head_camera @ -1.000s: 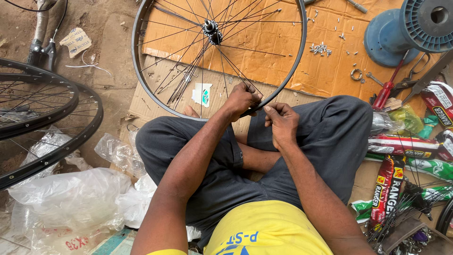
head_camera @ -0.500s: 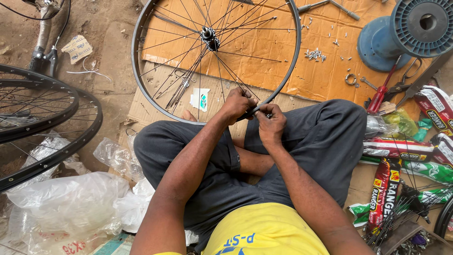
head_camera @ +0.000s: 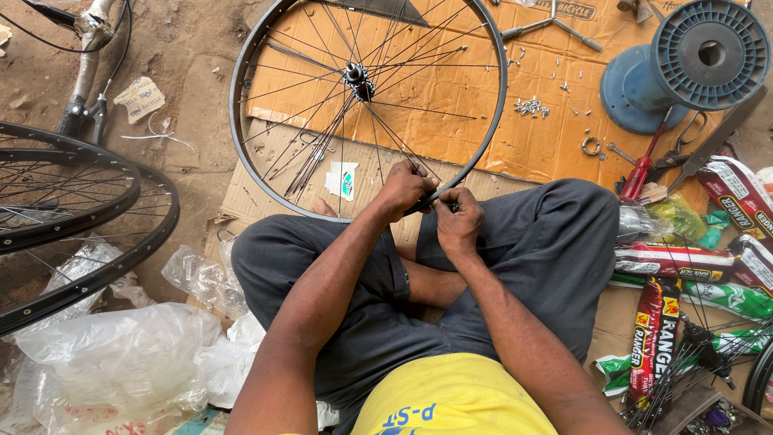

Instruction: The person sits on the ground and laces a bicycle wheel by inserting spokes through the rim and hub, then tightening the nipples by hand. The person works methodically around the wheel, adjusting spoke tension and alignment.

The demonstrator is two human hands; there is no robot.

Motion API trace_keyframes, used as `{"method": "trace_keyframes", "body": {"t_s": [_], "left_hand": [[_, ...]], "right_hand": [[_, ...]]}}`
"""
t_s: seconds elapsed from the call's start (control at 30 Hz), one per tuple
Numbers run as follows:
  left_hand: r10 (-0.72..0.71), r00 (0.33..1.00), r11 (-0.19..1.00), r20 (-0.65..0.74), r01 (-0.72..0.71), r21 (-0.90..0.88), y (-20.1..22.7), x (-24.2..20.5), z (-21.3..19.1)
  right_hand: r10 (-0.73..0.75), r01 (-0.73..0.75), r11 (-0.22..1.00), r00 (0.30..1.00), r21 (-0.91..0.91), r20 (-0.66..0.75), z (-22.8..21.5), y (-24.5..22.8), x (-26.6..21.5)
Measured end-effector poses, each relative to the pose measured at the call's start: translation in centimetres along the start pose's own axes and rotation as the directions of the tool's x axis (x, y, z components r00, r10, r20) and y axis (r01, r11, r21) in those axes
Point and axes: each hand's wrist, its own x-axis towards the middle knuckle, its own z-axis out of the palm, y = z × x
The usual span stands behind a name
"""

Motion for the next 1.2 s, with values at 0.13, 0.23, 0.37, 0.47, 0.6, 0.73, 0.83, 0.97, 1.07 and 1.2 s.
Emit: {"method": "trace_keyframes", "body": {"t_s": [0.13, 0.23, 0.37, 0.47, 0.6, 0.73, 0.83, 0.97, 1.07, 1.2], "left_hand": [[0.013, 1.000, 1.000, -0.004, -0.013, -0.020, 0.0, 0.0, -0.2], [0.000, 1.000, 1.000, -0.011, 0.000, -0.022, -0.3, 0.2, 0.2], [0.018, 0.999, 0.999, -0.027, -0.019, -0.050, -0.4, 0.1, 0.1], [0.022, 0.999, 0.998, -0.026, -0.023, -0.064, -0.7, 0.6, 0.3], [0.012, 0.999, 0.998, -0.033, -0.014, -0.061, -1.2, 0.8, 0.1], [0.017, 0.999, 0.997, -0.031, -0.019, -0.072, -1.4, 0.8, 0.1], [0.021, 0.999, 0.997, -0.038, -0.024, -0.069, -1.0, 0.6, 0.0], [0.030, 0.998, 0.998, -0.058, -0.027, 0.056, -0.7, 0.0, 0.3], [0.292, 0.948, 0.789, -0.126, -0.164, 0.592, -0.4, -0.4, 0.4], [0.491, 0.853, 0.498, 0.179, -0.443, 0.745, 0.9, -0.1, -0.9]], "right_hand": [[0.079, -0.078, 0.996, 0.996, 0.031, -0.033, 0.5, 0.0, 0.2], [0.096, -0.097, 0.994, 0.995, 0.046, 0.008, 0.1, 0.5, 0.2], [0.141, -0.142, 0.967, 0.990, 0.213, 0.019, 0.0, 1.1, -0.3], [0.179, -0.185, 0.927, 0.983, 0.327, 0.049, 0.0, 2.0, -0.1], [0.164, -0.186, 0.907, 0.982, 0.377, 0.090, 0.4, 2.5, 0.0], [0.127, -0.137, 0.967, 0.990, 0.213, 0.059, 0.5, 2.4, -0.2], [0.165, -0.176, 0.944, 0.984, 0.279, 0.061, 0.5, 2.1, 0.2], [0.278, -0.303, 0.908, 0.952, 0.290, 0.125, -0.3, 2.0, 1.0], [0.387, -0.449, 0.832, 0.890, 0.325, 0.240, -0.7, 2.0, 1.5], [0.398, -0.490, 0.781, 0.868, 0.387, 0.297, -0.6, 1.8, 1.8]]}}
